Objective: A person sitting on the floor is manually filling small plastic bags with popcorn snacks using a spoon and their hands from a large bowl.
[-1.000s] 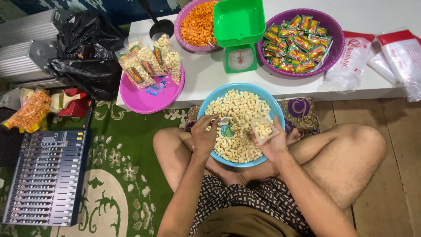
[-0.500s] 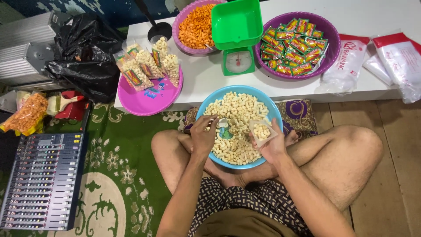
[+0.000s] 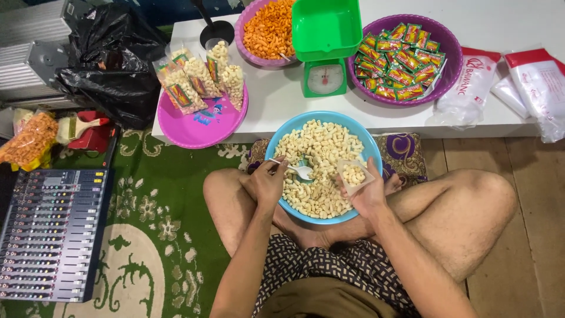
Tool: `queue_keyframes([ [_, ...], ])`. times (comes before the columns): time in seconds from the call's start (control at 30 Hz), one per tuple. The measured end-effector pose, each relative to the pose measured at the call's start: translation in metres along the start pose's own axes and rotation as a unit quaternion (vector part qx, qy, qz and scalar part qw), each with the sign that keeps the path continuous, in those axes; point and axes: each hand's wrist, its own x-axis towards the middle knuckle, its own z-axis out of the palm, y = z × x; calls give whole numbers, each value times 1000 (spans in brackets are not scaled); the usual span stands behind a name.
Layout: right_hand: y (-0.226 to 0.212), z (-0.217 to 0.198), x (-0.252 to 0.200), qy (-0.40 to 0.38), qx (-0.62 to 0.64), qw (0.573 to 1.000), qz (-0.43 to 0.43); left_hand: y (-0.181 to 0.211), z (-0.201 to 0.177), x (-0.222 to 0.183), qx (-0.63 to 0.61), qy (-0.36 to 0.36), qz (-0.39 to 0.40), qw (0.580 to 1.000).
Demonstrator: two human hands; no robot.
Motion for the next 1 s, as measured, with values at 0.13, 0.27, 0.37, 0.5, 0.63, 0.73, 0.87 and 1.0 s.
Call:
queue_keyframes([
  [0.13,-4,5,-2,-5,-3,1000,-1,-11,0,6,0,-2,-27,1000],
  [0.27,-4,3,-2,0,0,1000,6,-3,-5,4,-27,-16,-53,998],
  [0.37,-3,1,-1,1,1,1000,4,-3,-1,7,-14,-15,-75,997],
  [0.5,-6,5,-5,-5,9,1000,5,-14,12,13,67,-23,-109,991],
  [0.63,-8,6,-7,-5,9,1000,5,0,12,7,-13,-40,-89,995],
  [0.73,-10,6,-8,-5,17,1000,6,-2,14,9,-29,-17,-94,995],
  [0.87,-9,4,-5,-7,19,1000,10,-7,8,14,17,-3,-98,995],
  [1.0,-6,4,-3,-12,17,1000,4,15,-11,8,-65,6,-112,992],
])
